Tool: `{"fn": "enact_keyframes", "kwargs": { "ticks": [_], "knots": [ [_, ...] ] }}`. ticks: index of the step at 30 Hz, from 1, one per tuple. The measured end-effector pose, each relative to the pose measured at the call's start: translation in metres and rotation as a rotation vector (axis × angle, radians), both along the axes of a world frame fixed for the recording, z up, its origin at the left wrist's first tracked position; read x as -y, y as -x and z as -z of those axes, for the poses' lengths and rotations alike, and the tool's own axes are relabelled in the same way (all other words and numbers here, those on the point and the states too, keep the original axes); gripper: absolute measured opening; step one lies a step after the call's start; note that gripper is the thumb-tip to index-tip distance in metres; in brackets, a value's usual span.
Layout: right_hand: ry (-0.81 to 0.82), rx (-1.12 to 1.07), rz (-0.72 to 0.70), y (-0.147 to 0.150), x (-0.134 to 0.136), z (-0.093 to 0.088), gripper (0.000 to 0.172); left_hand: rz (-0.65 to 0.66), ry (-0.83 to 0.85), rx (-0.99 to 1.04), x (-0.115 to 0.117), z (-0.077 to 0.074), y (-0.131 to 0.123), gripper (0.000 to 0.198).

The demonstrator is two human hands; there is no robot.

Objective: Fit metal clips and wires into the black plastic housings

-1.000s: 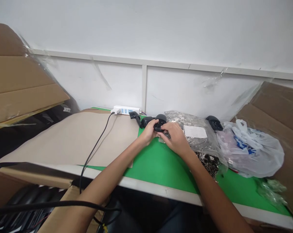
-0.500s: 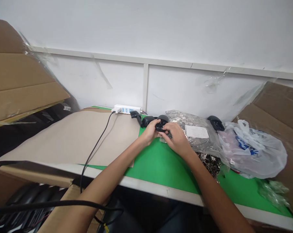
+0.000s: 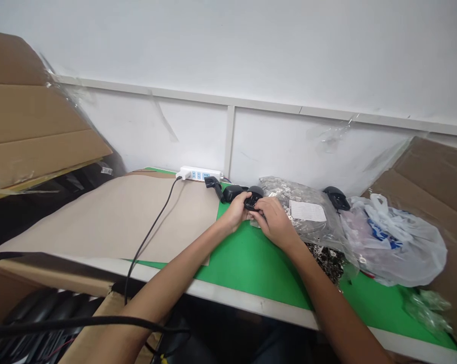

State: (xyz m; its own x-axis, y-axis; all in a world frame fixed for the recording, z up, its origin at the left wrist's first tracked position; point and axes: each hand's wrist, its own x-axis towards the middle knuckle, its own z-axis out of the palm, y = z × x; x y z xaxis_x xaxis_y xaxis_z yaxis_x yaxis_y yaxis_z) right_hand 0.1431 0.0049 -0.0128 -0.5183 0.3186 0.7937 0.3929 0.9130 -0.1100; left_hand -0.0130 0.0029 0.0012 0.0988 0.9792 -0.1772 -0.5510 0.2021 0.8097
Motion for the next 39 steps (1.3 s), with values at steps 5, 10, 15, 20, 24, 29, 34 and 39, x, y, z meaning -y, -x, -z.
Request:
{"fn": "enact_keyframes", "kwargs": {
  "ticks": [5,10,15,20,24,29,34,39],
  "knots": [
    [-0.021,-0.016,0.009,-0.002,0.000,-0.001,0.007,0.014,0.004,-0.006,0.002,-0.004,-0.001,0.024],
    [-0.033,-0.079,0.107,-0.003,0.002,-0.003,0.021,-0.069,-0.128,0.056,0.006,-0.010,-0.004,0.013],
    [-0.057,-0.178,0.223,0.001,0.002,0.000,0.033,0.013,-0.297,0.123,0.010,-0.012,-0.005,0.039],
    [-0.095,-0.239,0.357,0.005,0.003,0.001,0.027,0.065,-0.333,0.082,0.009,-0.009,-0.006,0.054],
    [-0.148,-0.236,0.391,0.007,0.007,-0.003,0.016,-0.043,-0.406,-0.026,0.008,-0.006,-0.008,0.081],
    [-0.065,-0.255,0.428,0.008,0.007,-0.002,0.010,-0.177,-0.533,-0.127,0.012,-0.006,-0.012,0.091],
    [0.065,-0.337,0.458,0.006,0.002,0.004,0.011,-0.160,-0.538,-0.153,0.013,-0.004,-0.015,0.083],
    [0.120,-0.381,0.420,0.005,-0.001,0.006,0.011,-0.162,-0.533,-0.191,0.010,-0.002,-0.014,0.076]
  ]
}}
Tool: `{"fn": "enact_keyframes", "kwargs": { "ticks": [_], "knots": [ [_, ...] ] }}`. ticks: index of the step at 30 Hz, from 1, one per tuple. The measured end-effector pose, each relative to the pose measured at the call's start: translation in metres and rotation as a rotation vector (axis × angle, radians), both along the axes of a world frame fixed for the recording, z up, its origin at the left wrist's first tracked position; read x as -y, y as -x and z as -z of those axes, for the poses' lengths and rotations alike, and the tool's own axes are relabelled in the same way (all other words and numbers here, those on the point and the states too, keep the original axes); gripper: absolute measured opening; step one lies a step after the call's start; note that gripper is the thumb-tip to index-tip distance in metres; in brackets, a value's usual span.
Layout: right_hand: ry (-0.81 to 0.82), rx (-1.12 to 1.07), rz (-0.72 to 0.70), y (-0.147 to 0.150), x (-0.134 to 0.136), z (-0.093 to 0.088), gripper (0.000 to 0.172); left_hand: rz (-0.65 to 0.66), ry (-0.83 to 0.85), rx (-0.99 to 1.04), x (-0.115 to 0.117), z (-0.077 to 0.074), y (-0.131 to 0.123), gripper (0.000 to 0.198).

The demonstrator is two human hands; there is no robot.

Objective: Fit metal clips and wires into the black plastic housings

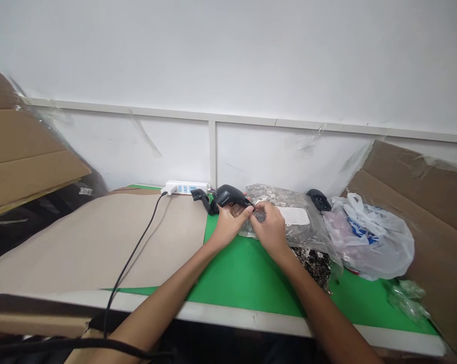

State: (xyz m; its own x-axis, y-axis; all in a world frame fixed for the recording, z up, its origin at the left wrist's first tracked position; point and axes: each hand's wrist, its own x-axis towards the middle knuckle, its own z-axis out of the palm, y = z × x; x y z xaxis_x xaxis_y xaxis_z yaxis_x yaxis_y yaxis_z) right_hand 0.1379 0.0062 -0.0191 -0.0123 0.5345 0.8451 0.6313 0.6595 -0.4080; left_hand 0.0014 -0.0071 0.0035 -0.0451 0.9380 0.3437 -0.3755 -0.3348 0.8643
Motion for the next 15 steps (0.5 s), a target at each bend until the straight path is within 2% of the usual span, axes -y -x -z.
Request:
{"fn": "enact_keyframes", "kwargs": {
  "ticks": [5,11,15],
  "knots": [
    [0.003,0.032,-0.028,-0.0023,-0.0010,0.0000,0.007,-0.006,-0.008,-0.002,-0.0015,0.0027,-0.0005,0.076],
    [-0.092,0.084,-0.068,-0.0042,-0.0009,-0.0004,0.005,-0.022,-0.027,-0.049,0.0006,0.0018,0.0001,0.075],
    [-0.131,0.118,-0.078,-0.0036,-0.0010,0.0008,0.004,-0.020,-0.037,-0.034,0.0010,0.0029,-0.0008,0.083]
  ]
}}
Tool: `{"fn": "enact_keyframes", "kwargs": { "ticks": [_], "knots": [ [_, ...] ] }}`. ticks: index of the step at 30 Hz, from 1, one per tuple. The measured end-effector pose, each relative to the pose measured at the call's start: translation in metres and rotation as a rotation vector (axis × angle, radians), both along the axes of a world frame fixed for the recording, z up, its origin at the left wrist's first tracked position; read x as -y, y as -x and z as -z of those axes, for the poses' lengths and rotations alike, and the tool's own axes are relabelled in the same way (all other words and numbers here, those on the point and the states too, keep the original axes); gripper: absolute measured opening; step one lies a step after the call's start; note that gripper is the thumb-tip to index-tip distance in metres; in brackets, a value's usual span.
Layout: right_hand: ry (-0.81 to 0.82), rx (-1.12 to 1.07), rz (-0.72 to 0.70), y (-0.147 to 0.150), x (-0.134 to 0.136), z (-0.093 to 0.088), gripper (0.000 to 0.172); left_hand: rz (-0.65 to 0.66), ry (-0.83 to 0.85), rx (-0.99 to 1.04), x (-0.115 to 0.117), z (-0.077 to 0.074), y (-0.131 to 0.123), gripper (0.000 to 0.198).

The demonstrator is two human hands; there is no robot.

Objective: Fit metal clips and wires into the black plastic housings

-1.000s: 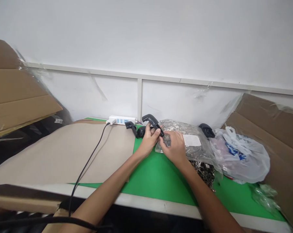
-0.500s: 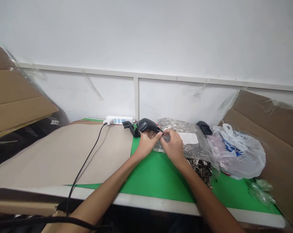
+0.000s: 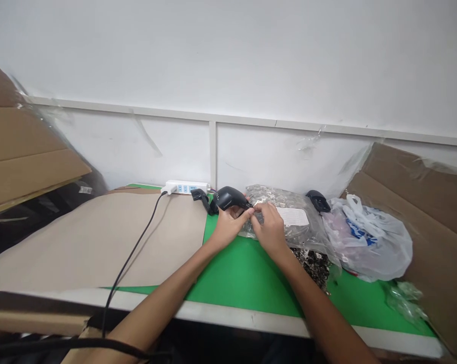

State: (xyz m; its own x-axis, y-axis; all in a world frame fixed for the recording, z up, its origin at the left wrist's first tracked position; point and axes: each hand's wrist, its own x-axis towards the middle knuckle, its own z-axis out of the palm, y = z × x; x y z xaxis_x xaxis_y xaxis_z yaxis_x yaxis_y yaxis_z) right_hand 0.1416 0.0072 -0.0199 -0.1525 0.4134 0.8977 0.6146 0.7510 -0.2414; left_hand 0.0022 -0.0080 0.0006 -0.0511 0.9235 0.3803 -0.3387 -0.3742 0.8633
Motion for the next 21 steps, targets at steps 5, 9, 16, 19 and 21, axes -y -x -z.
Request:
{"fn": "enact_keyframes", "kwargs": {
  "ticks": [5,9,16,19,21],
  "knots": [
    [-0.021,-0.013,-0.002,0.001,0.000,0.001,0.002,-0.001,-0.009,0.018,-0.001,0.001,-0.001,0.093],
    [-0.001,-0.020,0.018,0.002,0.001,-0.001,0.005,-0.006,-0.028,0.023,0.000,-0.001,0.002,0.090],
    [0.160,-0.105,0.043,0.003,0.003,-0.003,0.057,0.133,0.139,0.216,-0.005,-0.007,0.011,0.072],
    [0.222,-0.126,-0.015,0.001,0.000,-0.003,0.073,0.274,0.289,0.328,-0.007,-0.014,0.016,0.047],
    [0.244,-0.131,-0.052,-0.001,-0.002,-0.002,0.077,0.377,0.378,0.411,-0.007,-0.019,0.019,0.041]
  ]
}}
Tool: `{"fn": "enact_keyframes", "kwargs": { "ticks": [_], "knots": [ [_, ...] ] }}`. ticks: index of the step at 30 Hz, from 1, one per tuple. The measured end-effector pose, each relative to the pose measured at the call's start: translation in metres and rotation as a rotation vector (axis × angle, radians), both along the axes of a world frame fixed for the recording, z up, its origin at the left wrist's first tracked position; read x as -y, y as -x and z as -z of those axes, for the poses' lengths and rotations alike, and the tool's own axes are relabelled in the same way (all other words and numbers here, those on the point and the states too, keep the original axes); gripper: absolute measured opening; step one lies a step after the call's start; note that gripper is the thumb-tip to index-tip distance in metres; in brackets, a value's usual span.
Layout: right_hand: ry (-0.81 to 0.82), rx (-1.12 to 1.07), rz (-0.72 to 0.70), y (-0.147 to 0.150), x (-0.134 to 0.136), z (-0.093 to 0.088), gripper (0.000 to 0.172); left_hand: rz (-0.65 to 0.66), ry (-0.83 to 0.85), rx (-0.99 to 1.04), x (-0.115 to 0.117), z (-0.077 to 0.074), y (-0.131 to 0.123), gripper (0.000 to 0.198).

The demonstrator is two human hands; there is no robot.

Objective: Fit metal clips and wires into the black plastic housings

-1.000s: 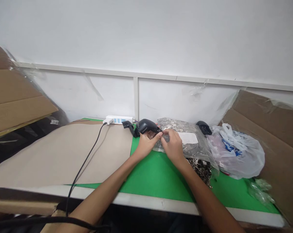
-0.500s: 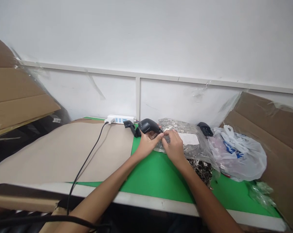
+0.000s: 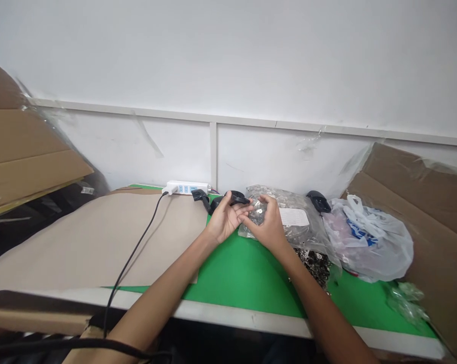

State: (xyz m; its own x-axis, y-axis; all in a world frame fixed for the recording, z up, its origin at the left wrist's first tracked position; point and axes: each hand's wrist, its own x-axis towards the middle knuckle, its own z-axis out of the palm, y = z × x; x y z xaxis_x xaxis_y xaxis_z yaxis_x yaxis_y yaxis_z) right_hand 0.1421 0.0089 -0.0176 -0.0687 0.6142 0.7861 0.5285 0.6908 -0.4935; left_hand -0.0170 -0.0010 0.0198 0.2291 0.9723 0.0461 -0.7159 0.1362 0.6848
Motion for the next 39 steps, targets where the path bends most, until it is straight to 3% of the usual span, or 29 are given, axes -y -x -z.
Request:
{"fn": "enact_keyframes", "kwargs": {
  "ticks": [4,9,21,32,35,39],
  "knots": [
    [0.034,0.001,-0.035,0.000,0.000,0.001,0.080,0.084,0.085,0.143,0.004,-0.008,0.005,0.047],
    [0.048,0.008,-0.049,0.001,0.000,0.002,0.082,0.138,0.078,0.157,0.008,-0.011,0.007,0.049],
    [-0.025,0.068,-0.089,-0.001,0.000,0.001,0.083,0.177,-0.008,0.114,0.008,-0.002,0.005,0.037],
    [0.021,0.056,-0.158,-0.004,-0.001,-0.003,0.084,0.281,-0.013,0.064,0.010,0.004,-0.002,0.044],
    [0.059,0.121,-0.240,-0.013,0.000,-0.012,0.091,0.340,0.008,0.073,0.011,0.005,-0.002,0.045],
    [0.206,0.153,-0.441,-0.029,-0.003,-0.020,0.117,0.410,0.012,0.086,0.015,0.006,-0.004,0.043]
  ]
}}
